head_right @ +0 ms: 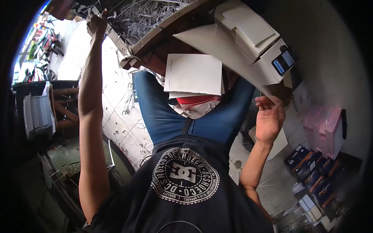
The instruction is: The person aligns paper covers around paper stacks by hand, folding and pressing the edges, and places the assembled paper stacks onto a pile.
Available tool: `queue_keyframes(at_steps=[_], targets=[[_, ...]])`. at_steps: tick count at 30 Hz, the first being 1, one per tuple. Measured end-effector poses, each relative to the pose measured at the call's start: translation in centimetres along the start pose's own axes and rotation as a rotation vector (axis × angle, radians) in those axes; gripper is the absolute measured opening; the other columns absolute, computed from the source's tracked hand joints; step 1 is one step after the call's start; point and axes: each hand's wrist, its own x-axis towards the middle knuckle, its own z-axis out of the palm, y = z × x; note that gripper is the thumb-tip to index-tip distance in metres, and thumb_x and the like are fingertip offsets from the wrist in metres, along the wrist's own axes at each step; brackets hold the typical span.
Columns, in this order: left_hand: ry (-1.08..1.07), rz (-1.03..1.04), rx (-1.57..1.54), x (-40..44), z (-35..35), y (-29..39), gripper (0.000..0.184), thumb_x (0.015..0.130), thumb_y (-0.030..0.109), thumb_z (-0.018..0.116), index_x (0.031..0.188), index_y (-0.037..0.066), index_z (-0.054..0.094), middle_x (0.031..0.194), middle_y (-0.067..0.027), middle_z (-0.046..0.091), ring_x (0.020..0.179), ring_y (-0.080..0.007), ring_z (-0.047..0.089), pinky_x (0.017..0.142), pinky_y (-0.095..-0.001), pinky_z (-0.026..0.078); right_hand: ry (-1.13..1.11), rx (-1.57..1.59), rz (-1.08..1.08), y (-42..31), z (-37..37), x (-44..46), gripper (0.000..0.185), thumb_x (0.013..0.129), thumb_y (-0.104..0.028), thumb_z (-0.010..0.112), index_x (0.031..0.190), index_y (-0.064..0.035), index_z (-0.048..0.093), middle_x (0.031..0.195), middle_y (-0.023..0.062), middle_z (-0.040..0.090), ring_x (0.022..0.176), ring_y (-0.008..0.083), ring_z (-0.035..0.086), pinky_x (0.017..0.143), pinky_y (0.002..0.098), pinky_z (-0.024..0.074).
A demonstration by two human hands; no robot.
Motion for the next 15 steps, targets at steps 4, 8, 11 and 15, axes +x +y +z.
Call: queue_keyframes(at_steps=[4,8,11,15], targets=[[-0.361,0.031,-0.636,-6.3,-0.8,3.5,0.070,0.093,0.059,0.052,0.133,0.001,0.051,0.115,-0.0141,0.066,0.096,-0.0248,0.061,0.081,-0.0409,0.047,0.073,0.176,-0.074,3.1,-2.7,1.0,0.030,0.097,-0.025,0.061,0.114,-0.0006,0.059,0.106,0.0108,0.065,0.101,0.0171,0.062,0.083,0.0312,0.0486],[-1.136,-0.400,-1.337,-20.9,-3.6,9.7,0.076,0.096,0.064,0.042,0.136,0.000,0.050,0.114,-0.0119,0.068,0.106,-0.0249,0.062,0.094,-0.0390,0.047,0.204,-0.057,0.011,8.2,3.0,4.6,0.043,0.093,-0.003,0.063,0.134,-0.0003,0.048,0.106,0.0079,0.068,0.094,0.0111,0.063,0.083,0.0220,0.0478],[-1.032,-0.468,-1.582,-26.6,-2.0,8.8,0.056,0.102,0.045,0.049,0.131,-0.002,0.053,0.110,-0.0103,0.068,0.101,-0.0152,0.062,0.088,-0.0289,0.048,0.028,-0.500,0.151,12.7,2.4,5.7,0.022,0.090,-0.013,0.071,0.105,0.0030,0.067,0.086,0.0042,0.071,0.076,0.0060,0.062,0.070,0.0214,0.0476],[-0.490,-0.119,-0.874,-29.6,-0.5,7.8,0.029,0.096,0.026,0.063,0.099,-0.003,0.065,0.080,-0.0113,0.068,0.074,-0.0064,0.060,0.068,-0.0246,0.048,-0.340,-0.768,0.295,13.9,2.4,6.4,0.027,0.088,-0.019,0.073,0.073,-0.0002,0.061,0.066,-0.0007,0.060,0.060,0.0046,0.046,0.057,0.0256,0.0398]])
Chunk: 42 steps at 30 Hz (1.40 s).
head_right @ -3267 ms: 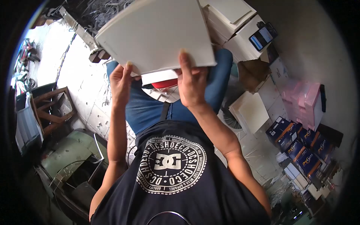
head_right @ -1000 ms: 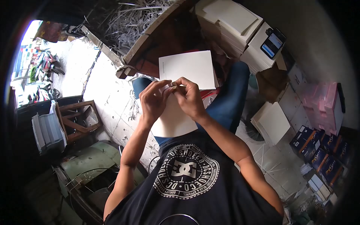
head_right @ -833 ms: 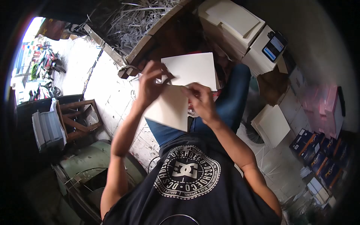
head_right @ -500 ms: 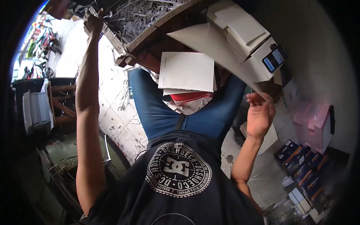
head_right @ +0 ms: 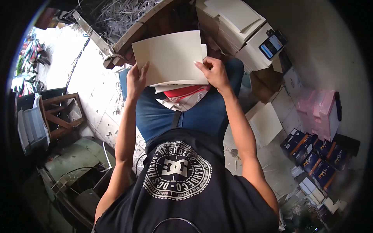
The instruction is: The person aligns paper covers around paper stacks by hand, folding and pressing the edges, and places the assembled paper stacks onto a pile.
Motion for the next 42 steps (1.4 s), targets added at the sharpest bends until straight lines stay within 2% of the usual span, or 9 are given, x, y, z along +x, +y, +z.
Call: queue_keyframes(at_steps=[1,3,7,16,19,25,28,31,42], targets=[[0.009,-0.037,0.121,-0.2,-0.1,-0.1,0.032,0.094,0.028,0.066,0.092,-0.004,0.064,0.074,-0.0126,0.065,0.068,-0.0071,0.057,0.063,-0.0263,0.046,-0.010,-0.081,-0.011,0.3,0.1,0.2,0.036,0.087,-0.024,0.074,0.068,0.0009,0.057,0.063,0.0027,0.054,0.057,0.0085,0.042,0.055,0.0293,0.0388],[0.013,-0.112,0.362,-0.4,-0.5,0.2,0.040,0.090,0.032,0.070,0.077,-0.004,0.061,0.060,-0.0153,0.058,0.056,-0.0085,0.050,0.054,-0.0296,0.043,0.025,-0.232,-0.089,0.9,-0.1,0.3,0.037,0.086,-0.027,0.076,0.070,0.0018,0.058,0.066,0.0061,0.054,0.059,0.0129,0.046,0.058,0.0316,0.0407],[0.039,-0.025,0.398,0.7,0.2,-0.8,0.057,0.082,0.044,0.076,0.060,-0.003,0.052,0.050,-0.0153,0.049,0.043,-0.0194,0.043,0.047,-0.0345,0.039,0.098,-0.365,-0.181,2.8,-0.8,-0.2,0.039,0.083,-0.031,0.078,0.072,0.0028,0.061,0.072,0.0117,0.055,0.066,0.0221,0.054,0.063,0.0361,0.0436],[-0.099,-0.107,0.473,2.1,1.0,-1.5,0.055,0.082,0.050,0.074,0.069,-0.002,0.066,0.058,-0.0164,0.062,0.055,-0.0288,0.066,0.054,-0.0367,0.049,0.117,-0.342,-0.091,4.0,-0.6,-1.1,0.038,0.083,-0.031,0.078,0.071,0.0020,0.062,0.072,0.0124,0.055,0.067,0.0250,0.054,0.065,0.0373,0.0438],[-0.081,-0.041,0.442,2.1,1.2,-2.4,0.059,0.084,0.049,0.073,0.061,-0.002,0.055,0.052,-0.0129,0.054,0.047,-0.0152,0.049,0.048,-0.0351,0.040,0.126,-0.325,-0.099,4.7,-0.6,-1.2,0.038,0.083,-0.031,0.077,0.072,0.0020,0.061,0.072,0.0124,0.055,0.067,0.0253,0.054,0.064,0.0373,0.0436],[-0.078,-0.027,0.461,1.8,1.2,-2.2,0.058,0.084,0.049,0.073,0.062,-0.002,0.056,0.053,-0.0125,0.055,0.047,-0.0153,0.048,0.049,-0.0345,0.040,0.135,-0.339,-0.131,4.6,-0.6,-1.2,0.039,0.083,-0.031,0.077,0.071,0.0019,0.061,0.072,0.0125,0.055,0.067,0.0256,0.054,0.066,0.0382,0.0435],[-0.083,-0.047,0.442,1.7,1.1,-2.1,0.058,0.084,0.049,0.073,0.063,-0.002,0.056,0.054,-0.0126,0.055,0.048,-0.0159,0.048,0.049,-0.0345,0.040,0.124,-0.324,-0.105,4.7,-0.5,-1.2,0.042,0.085,-0.034,0.076,0.071,0.0023,0.059,0.073,0.0077,0.050,0.068,0.0181,0.049,0.067,0.0338,0.0413],[-0.078,-0.042,0.454,1.8,1.1,-2.3,0.055,0.082,0.048,0.074,0.065,-0.003,0.062,0.054,-0.0165,0.058,0.049,-0.0288,0.061,0.050,-0.0374,0.045,0.130,-0.311,-0.100,4.7,-0.5,-1.2,0.042,0.084,-0.034,0.076,0.071,0.0022,0.059,0.073,0.0076,0.051,0.068,0.0182,0.049,0.067,0.0339,0.0415],[-0.069,-0.011,0.477,1.4,1.0,-2.0,0.056,0.082,0.047,0.074,0.062,-0.003,0.057,0.053,-0.0177,0.055,0.048,-0.0300,0.058,0.050,-0.0384,0.044,0.106,-0.321,-0.099,4.9,-0.6,-1.3,0.043,0.084,-0.036,0.076,0.073,0.0021,0.061,0.076,0.0084,0.054,0.071,0.0195,0.052,0.070,0.0345,0.0430]])
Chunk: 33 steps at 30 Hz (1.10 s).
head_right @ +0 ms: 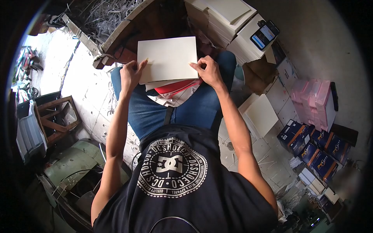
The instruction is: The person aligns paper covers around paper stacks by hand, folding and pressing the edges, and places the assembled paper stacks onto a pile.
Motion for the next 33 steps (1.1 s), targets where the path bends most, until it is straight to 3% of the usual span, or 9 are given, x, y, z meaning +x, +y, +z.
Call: queue_keyframes(at_steps=[7,10,13,16,17,21,23,26,33], targets=[[0.012,-0.021,-0.030,-0.3,0.1,0.0,0.054,0.082,0.046,0.075,0.063,-0.002,0.058,0.055,-0.0180,0.056,0.049,-0.0311,0.058,0.051,-0.0375,0.044,0.015,-0.033,-0.022,0.1,0.1,-0.3,0.042,0.084,-0.035,0.077,0.072,0.0018,0.060,0.076,0.0088,0.055,0.071,0.0204,0.054,0.068,0.0350,0.0434],[0.033,-0.005,-0.033,-0.3,0.3,-0.1,0.052,0.081,0.045,0.076,0.064,-0.002,0.060,0.055,-0.0182,0.057,0.050,-0.0309,0.060,0.051,-0.0375,0.045,0.083,-0.077,-0.057,-0.1,0.3,-1.0,0.039,0.081,-0.030,0.080,0.069,0.0010,0.058,0.070,0.0117,0.055,0.067,0.0257,0.054,0.065,0.0386,0.0447],[0.024,-0.023,-0.008,-0.4,0.2,0.1,0.051,0.080,0.044,0.076,0.065,-0.003,0.061,0.056,-0.0184,0.059,0.052,-0.0303,0.062,0.052,-0.0374,0.046,0.092,-0.142,-0.013,-1.2,-0.1,-2.3,0.042,0.082,-0.032,0.078,0.067,0.0017,0.058,0.064,0.0107,0.056,0.060,0.0230,0.055,0.060,0.0381,0.0446],[0.006,-0.034,-0.017,-0.3,0.0,0.1,0.050,0.080,0.044,0.077,0.067,-0.003,0.063,0.058,-0.0183,0.061,0.053,-0.0302,0.064,0.054,-0.0372,0.048,-0.016,-0.092,0.285,-2.9,-0.6,-3.3,0.046,0.085,-0.036,0.076,0.064,0.0020,0.059,0.057,0.0098,0.058,0.054,0.0191,0.056,0.054,0.0372,0.0439],[0.007,-0.044,-0.028,-0.3,0.1,0.1,0.050,0.080,0.044,0.077,0.067,-0.003,0.063,0.058,-0.0182,0.061,0.054,-0.0303,0.064,0.054,-0.0371,0.048,-0.001,-0.062,0.262,-2.8,-0.5,-3.5,0.046,0.088,-0.038,0.073,0.069,0.0030,0.065,0.054,0.0068,0.061,0.046,0.0105,0.052,0.048,0.0301,0.0404],[0.003,-0.080,-0.035,-0.4,0.3,0.0,0.049,0.079,0.045,0.077,0.069,-0.002,0.065,0.060,-0.0179,0.063,0.057,-0.0306,0.066,0.057,-0.0372,0.050,-0.203,-0.094,0.517,-4.1,-0.9,-3.6,0.049,0.089,-0.045,0.069,0.075,0.0019,0.071,0.059,0.0098,0.065,0.041,0.0082,0.050,0.043,0.0248,0.0386],[-0.003,-0.100,-0.012,-0.3,0.3,0.0,0.049,0.078,0.045,0.078,0.069,-0.002,0.066,0.062,-0.0178,0.065,0.059,-0.0310,0.067,0.058,-0.0376,0.052,-0.171,0.180,0.593,-3.7,-0.1,-3.9,0.050,0.089,-0.044,0.069,0.073,0.0028,0.070,0.057,0.0100,0.064,0.039,0.0083,0.049,0.041,0.0246,0.0378],[-0.005,-0.109,-0.073,-0.3,0.1,-0.2,0.047,0.079,0.045,0.078,0.076,-0.001,0.071,0.067,-0.0155,0.069,0.062,-0.0263,0.070,0.061,-0.0339,0.054,-0.128,0.378,0.670,-3.6,0.4,-4.0,0.048,0.089,-0.041,0.071,0.078,0.0049,0.070,0.057,0.0083,0.064,0.040,0.0056,0.048,0.040,0.0206,0.0343],[-0.213,-0.142,-0.394,-1.5,-2.7,-1.9,0.040,0.081,0.021,0.080,0.114,0.002,0.068,0.084,-0.0113,0.074,0.071,-0.0128,0.069,0.066,-0.0279,0.054,-0.087,0.375,0.647,-3.6,0.8,-4.2,0.044,0.089,-0.038,0.071,0.075,0.0030,0.070,0.055,0.0070,0.062,0.040,0.0051,0.045,0.041,0.0214,0.0336]])
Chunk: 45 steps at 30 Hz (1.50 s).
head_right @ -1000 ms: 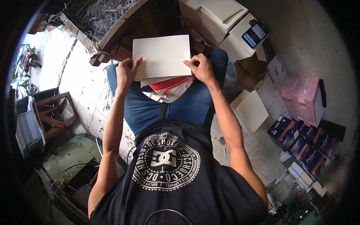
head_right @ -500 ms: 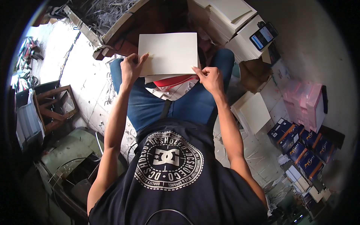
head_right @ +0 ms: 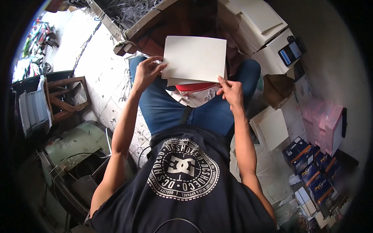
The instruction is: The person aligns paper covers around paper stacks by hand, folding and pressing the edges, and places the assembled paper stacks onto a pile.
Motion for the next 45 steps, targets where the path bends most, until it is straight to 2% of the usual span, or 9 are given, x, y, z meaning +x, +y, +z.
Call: queue_keyframes(at_steps=[4,10,16,31,34,37,39,41,45], targets=[[-0.138,0.194,0.160,-1.9,-1.2,0.2,0.043,0.072,0.015,0.084,0.112,0.007,0.071,0.093,-0.0079,0.071,0.079,-0.0142,0.067,0.073,-0.0286,0.054,0.003,-0.016,-0.003,0.1,0.0,0.1,0.044,0.089,-0.039,0.071,0.074,0.0026,0.070,0.055,0.0067,0.062,0.041,0.0049,0.045,0.041,0.0210,0.0330],[-0.079,0.459,0.294,-2.3,-0.7,-0.5,0.020,0.073,0.009,0.081,0.093,0.005,0.077,0.096,-0.0092,0.072,0.082,-0.0215,0.070,0.076,-0.0314,0.057,0.013,-0.025,0.003,0.3,0.0,0.2,0.046,0.088,-0.042,0.072,0.074,0.0021,0.070,0.055,0.0068,0.063,0.041,0.0047,0.045,0.041,0.0209,0.0328],[-0.043,0.597,0.413,-2.6,-0.5,-0.9,0.014,0.076,0.011,0.075,0.090,0.007,0.077,0.095,-0.0071,0.071,0.085,-0.0219,0.068,0.078,-0.0328,0.056,-0.004,-0.017,0.007,0.2,-0.1,0.2,0.048,0.087,-0.043,0.073,0.080,0.0048,0.071,0.055,0.0066,0.062,0.042,0.0046,0.047,0.042,0.0180,0.0332],[0.072,0.653,0.402,-3.4,0.1,-2.6,0.019,0.075,0.009,0.079,0.094,0.008,0.077,0.099,-0.0076,0.072,0.088,-0.0185,0.071,0.073,-0.0300,0.057,0.018,-0.050,-0.011,0.2,0.0,0.2,0.045,0.089,-0.040,0.071,0.071,0.0014,0.070,0.053,0.0062,0.062,0.039,0.0085,0.044,0.042,0.0245,0.0353],[0.162,0.237,0.173,-4.2,0.0,-1.4,0.024,0.084,0.021,0.077,0.100,0.004,0.074,0.095,-0.0076,0.072,0.080,-0.0146,0.070,0.065,-0.0268,0.054,0.353,-0.641,-0.379,-0.2,-0.1,-1.1,0.040,0.088,-0.039,0.071,0.079,-0.0006,0.071,0.059,0.0081,0.066,0.045,0.0175,0.055,0.046,0.0288,0.0427],[0.103,-0.173,-0.060,-4.3,1.0,-3.2,0.044,0.091,0.041,0.069,0.092,-0.003,0.071,0.078,-0.0091,0.069,0.064,-0.0099,0.065,0.057,-0.0251,0.050,0.370,-0.529,-0.798,-2.9,3.1,-3.6,0.032,0.086,-0.034,0.072,0.095,-0.0030,0.071,0.094,0.0125,0.072,0.076,0.0262,0.067,0.065,0.0339,0.0507],[0.077,-0.262,-0.142,-4.6,2.1,-2.6,0.050,0.094,0.045,0.063,0.091,-0.004,0.070,0.071,-0.0072,0.067,0.062,-0.0090,0.062,0.055,-0.0243,0.049,0.157,-0.742,-0.882,-4.1,6.9,-4.5,0.048,0.083,-0.033,0.072,0.121,-0.0053,0.063,0.135,0.0155,0.056,0.115,0.0271,0.057,0.091,0.0441,0.0457],[0.068,-0.340,-0.125,-4.5,2.8,-1.9,0.049,0.094,0.044,0.064,0.092,-0.004,0.071,0.072,-0.0062,0.067,0.061,-0.0091,0.062,0.055,-0.0236,0.049,0.038,-1.006,-0.821,-4.4,11.3,-5.5,0.069,0.082,-0.036,0.070,0.139,-0.0042,0.049,0.153,0.0156,0.035,0.138,0.0294,0.036,0.108,0.0564,0.0293],[0.044,-0.276,-0.418,-4.1,3.5,-4.1,0.034,0.094,0.030,0.068,0.091,-0.004,0.071,0.073,-0.0036,0.066,0.060,-0.0059,0.058,0.053,-0.0200,0.045,-0.021,-1.149,-0.865,-1.5,14.3,-4.3,0.083,0.083,-0.038,0.068,0.148,0.0002,0.034,0.158,0.0165,0.026,0.148,0.0302,0.018,0.115,0.0616,0.0148]])
